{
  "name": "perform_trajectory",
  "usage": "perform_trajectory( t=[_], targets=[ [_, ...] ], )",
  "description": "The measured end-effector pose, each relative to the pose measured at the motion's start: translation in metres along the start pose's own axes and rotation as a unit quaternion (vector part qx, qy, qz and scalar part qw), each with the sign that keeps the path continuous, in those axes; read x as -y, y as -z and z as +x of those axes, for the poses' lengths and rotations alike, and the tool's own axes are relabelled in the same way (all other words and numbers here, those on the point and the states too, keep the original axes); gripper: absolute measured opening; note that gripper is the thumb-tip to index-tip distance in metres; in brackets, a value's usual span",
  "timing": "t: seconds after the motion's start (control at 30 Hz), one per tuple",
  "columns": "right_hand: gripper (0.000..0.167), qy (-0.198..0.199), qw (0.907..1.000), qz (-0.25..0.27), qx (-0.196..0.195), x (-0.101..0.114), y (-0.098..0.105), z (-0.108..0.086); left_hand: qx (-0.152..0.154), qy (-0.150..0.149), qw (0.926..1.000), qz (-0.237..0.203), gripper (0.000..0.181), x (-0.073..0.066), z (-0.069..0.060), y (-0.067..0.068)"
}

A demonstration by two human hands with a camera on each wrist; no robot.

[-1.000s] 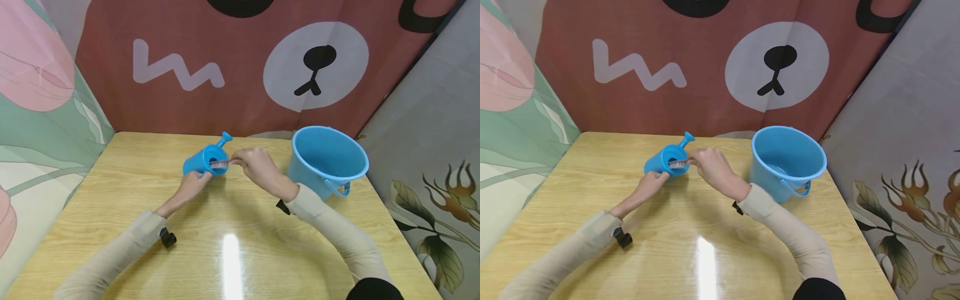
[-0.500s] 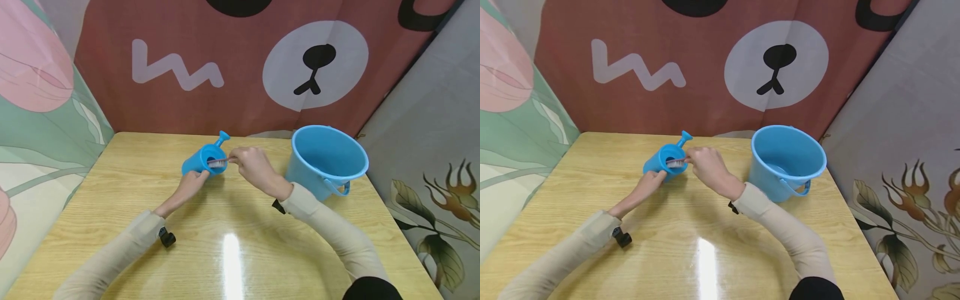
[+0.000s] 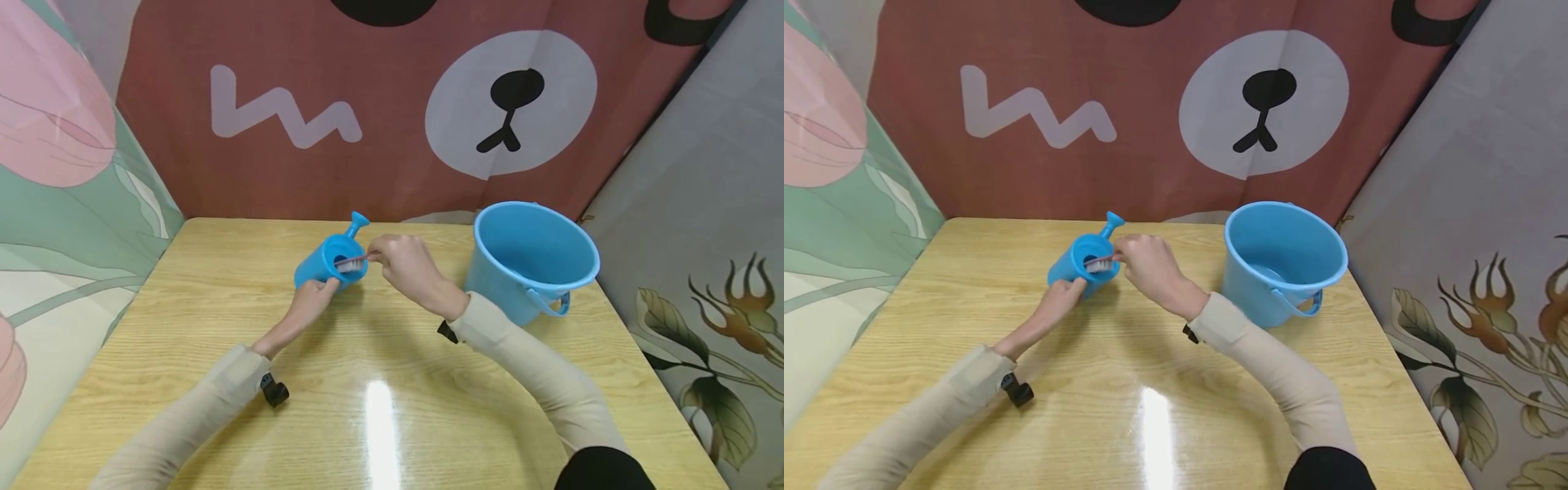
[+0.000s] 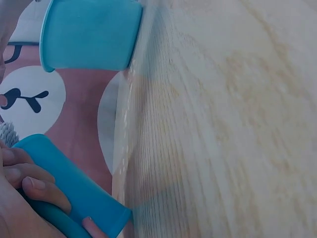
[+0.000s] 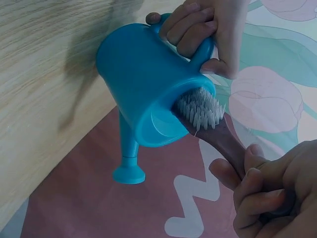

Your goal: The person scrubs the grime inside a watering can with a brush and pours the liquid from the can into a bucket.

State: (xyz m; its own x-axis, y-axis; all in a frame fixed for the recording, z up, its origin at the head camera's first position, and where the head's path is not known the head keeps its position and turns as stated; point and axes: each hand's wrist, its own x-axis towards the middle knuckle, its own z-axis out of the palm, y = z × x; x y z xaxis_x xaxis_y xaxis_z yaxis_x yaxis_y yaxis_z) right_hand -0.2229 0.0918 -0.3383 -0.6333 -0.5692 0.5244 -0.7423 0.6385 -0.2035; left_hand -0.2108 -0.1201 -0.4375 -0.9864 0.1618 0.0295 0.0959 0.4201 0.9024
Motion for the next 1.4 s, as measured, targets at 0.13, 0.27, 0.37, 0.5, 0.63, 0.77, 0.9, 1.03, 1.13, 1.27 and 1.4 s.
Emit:
perform_trajectory(
  t=[0.13, 0.27, 0.37, 0.5, 0.63, 0.77, 0.9, 1.03, 1.13, 1.27, 1.4],
  targets=[
    [0.008, 0.004, 1.0, -0.004, 0.001, 0.0, -0.004, -0.001, 0.005, 0.003, 1.0, -0.002, 0.044, 0.001, 0.0, -0.001],
    [0.008, 0.001, 1.0, -0.003, 0.0, -0.001, -0.008, -0.002, 0.003, 0.004, 1.0, -0.003, 0.044, 0.001, 0.001, -0.002],
    [0.007, 0.004, 1.0, -0.001, 0.002, -0.002, -0.01, -0.001, 0.0, 0.009, 1.0, -0.003, 0.043, 0.002, 0.0, -0.003],
    [0.008, 0.004, 1.0, -0.001, 0.005, -0.002, -0.011, 0.0, 0.002, 0.014, 0.9999, -0.001, 0.044, 0.001, 0.0, -0.004],
    [0.008, 0.0, 0.9999, -0.002, 0.013, -0.002, -0.01, 0.001, 0.011, 0.013, 0.9999, 0.001, 0.044, 0.001, 0.0, -0.004],
    [0.008, -0.001, 0.9998, -0.002, 0.019, -0.002, -0.011, 0.002, 0.017, 0.009, 0.9998, 0.002, 0.044, 0.001, 0.0, -0.003],
    [0.008, -0.001, 0.9998, -0.005, 0.021, -0.003, -0.012, 0.004, 0.02, 0.007, 0.9998, -0.003, 0.045, 0.0, 0.0, -0.001],
    [0.008, -0.006, 0.9996, -0.015, 0.023, -0.003, -0.011, 0.007, 0.02, 0.006, 0.9998, -0.001, 0.045, -0.001, 0.002, -0.001],
    [0.008, -0.01, 0.9995, -0.017, 0.024, -0.003, -0.012, 0.007, 0.018, 0.005, 0.9998, 0.005, 0.045, -0.001, 0.003, 0.0],
    [0.008, -0.022, 0.9993, -0.01, 0.028, -0.004, -0.013, 0.008, 0.017, 0.006, 0.9998, 0.013, 0.045, -0.001, 0.002, 0.0],
    [0.009, -0.026, 0.9991, -0.009, 0.03, -0.004, -0.012, 0.009, 0.016, 0.01, 0.9997, 0.011, 0.045, -0.001, 0.003, 0.0]
  ],
)
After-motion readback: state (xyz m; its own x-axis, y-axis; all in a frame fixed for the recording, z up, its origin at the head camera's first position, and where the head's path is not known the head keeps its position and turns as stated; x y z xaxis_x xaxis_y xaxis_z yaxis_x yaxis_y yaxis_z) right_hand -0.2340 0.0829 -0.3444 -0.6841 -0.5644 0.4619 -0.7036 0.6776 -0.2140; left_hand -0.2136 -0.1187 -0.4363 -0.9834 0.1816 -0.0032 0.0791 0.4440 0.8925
